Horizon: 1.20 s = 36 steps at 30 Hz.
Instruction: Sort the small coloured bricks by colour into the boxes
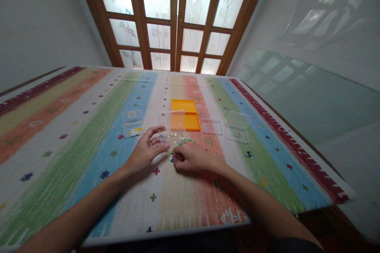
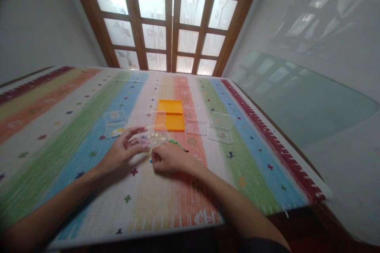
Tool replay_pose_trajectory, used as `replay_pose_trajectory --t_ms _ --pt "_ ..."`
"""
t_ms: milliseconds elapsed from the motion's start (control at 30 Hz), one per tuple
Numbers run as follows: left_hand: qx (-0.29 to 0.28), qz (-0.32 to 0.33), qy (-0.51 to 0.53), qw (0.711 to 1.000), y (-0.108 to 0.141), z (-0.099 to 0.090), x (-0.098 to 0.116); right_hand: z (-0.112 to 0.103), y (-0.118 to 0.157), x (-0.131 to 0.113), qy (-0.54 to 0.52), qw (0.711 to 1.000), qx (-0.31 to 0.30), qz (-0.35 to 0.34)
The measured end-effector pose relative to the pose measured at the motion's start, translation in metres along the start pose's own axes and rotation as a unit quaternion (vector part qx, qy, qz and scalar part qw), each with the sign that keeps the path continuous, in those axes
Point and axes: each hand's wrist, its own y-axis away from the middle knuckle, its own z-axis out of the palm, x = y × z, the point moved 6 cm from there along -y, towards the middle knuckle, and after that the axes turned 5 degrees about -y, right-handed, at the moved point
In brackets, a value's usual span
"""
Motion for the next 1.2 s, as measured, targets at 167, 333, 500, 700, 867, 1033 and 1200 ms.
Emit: replay_pose_trajectory --t_ms 167,333,500,700,867,1033,1200 --pt "0.002 -0.004 0.005 1.0 0.0 0.0 0.0 0.003 0.0 -0.002 0.025 0.999 -0.002 0.031" --pt "0.004 -0.006 0.005 1.0 0.0 -0.001 -0.002 0.006 0.003 -0.005 0.051 0.997 0.008 0.061" --pt "0.001 0.001 0.002 1.0 0.0 -0.001 0.001 0.007 0.001 -0.004 0.041 0.996 0.009 0.076" --pt "-0.002 -0.001 0.002 1.0 -0.001 -0.001 -0.001 0.006 0.001 -0.003 0.026 0.996 -0.003 0.089" --pt "-0.002 0.003 -0.001 1.0 -0.001 0.0 -0.002 0.006 0.003 -0.004 0.042 0.995 0.006 0.092" --pt "0.003 0.002 0.004 1.0 -0.001 -0.001 0.0 0.006 0.004 -0.011 0.101 0.994 0.011 0.049" --pt "-0.002 0.001 0.012 1.0 -0.002 -0.001 0.001 -0.023 0.016 -0.019 0.034 0.998 0.056 -0.004"
